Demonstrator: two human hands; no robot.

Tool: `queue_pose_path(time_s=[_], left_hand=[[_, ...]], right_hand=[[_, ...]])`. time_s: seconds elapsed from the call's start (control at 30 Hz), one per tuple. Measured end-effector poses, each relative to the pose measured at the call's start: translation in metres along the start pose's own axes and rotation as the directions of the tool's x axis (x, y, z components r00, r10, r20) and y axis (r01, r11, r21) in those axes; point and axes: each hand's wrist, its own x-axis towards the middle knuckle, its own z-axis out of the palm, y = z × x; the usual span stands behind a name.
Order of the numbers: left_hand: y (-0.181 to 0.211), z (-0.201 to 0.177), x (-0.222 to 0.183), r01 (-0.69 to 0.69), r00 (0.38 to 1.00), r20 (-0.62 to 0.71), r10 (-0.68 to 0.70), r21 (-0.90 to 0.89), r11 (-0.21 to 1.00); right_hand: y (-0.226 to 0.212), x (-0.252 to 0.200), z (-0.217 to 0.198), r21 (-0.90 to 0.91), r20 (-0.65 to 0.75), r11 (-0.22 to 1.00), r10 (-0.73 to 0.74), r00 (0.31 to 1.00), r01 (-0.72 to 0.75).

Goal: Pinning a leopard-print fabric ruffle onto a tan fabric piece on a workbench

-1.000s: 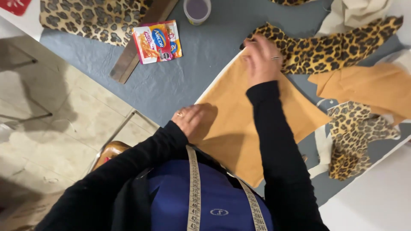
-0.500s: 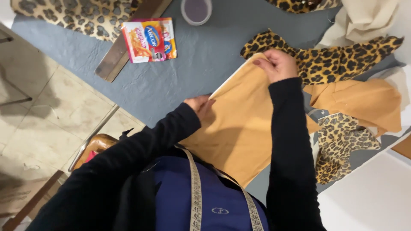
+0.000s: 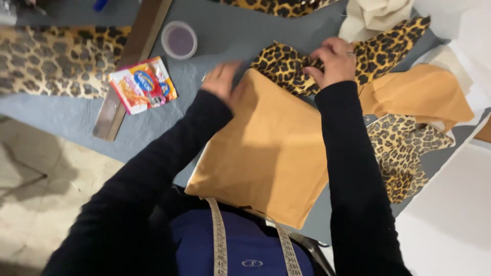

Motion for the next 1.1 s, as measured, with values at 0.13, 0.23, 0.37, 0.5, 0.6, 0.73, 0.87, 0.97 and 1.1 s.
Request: queue_pose_path(time_s=[0.13,0.23,0.37,0.5,0.6,0.73,0.87,0.97,1.1], left_hand=[[0.025,0.054,0.111,-0.371,0.897,-0.077,0.436,0.407,0.835],[0.077,0.063,0.150,-0.460,0.887,0.289,0.361,0.477,0.749],[0.128,0.043,0.145,-0.249,0.882,0.465,0.078,0.320,0.914],[0.170,0.023,0.072,-0.217,0.736,0.606,0.303,-0.213,0.953],[0.154,0.014,0.053,-0.130,0.785,0.490,0.380,-0.469,0.874],[0.119,-0.021,0.061,0.631,0.728,0.677,-0.108,-0.601,0.491],[0.036,0.005,0.000,0.760,0.636,0.730,-0.250,-0.537,0.366],[0.043,0.000,-0.026,0.690,0.707,0.562,-0.429,-0.414,0.594],[0.096,0.004,-0.013,0.276,0.925,0.321,-0.204,-0.197,0.941]], right_hand=[[-0.008,0.007,-0.025,-0.059,-0.062,0.991,-0.123,0.990,0.120],[-0.030,0.003,-0.062,-0.113,-0.250,0.987,-0.141,0.958,0.116],[-0.049,-0.035,-0.070,0.659,0.140,0.527,0.615,0.776,-0.537],[-0.049,-0.065,-0.059,0.832,0.371,0.128,0.596,0.712,-0.541],[-0.033,-0.074,-0.078,0.785,-0.083,0.569,0.489,0.868,-0.245],[-0.072,-0.070,-0.131,-0.229,-0.175,0.967,-0.152,0.973,0.110],[-0.116,-0.138,-0.061,-0.218,-0.071,0.931,-0.313,0.947,0.292],[-0.126,-0.204,-0.020,-0.067,-0.053,0.982,-0.178,0.983,0.175],[-0.099,-0.262,-0.006,0.086,0.243,0.995,0.032,0.970,-0.054]])
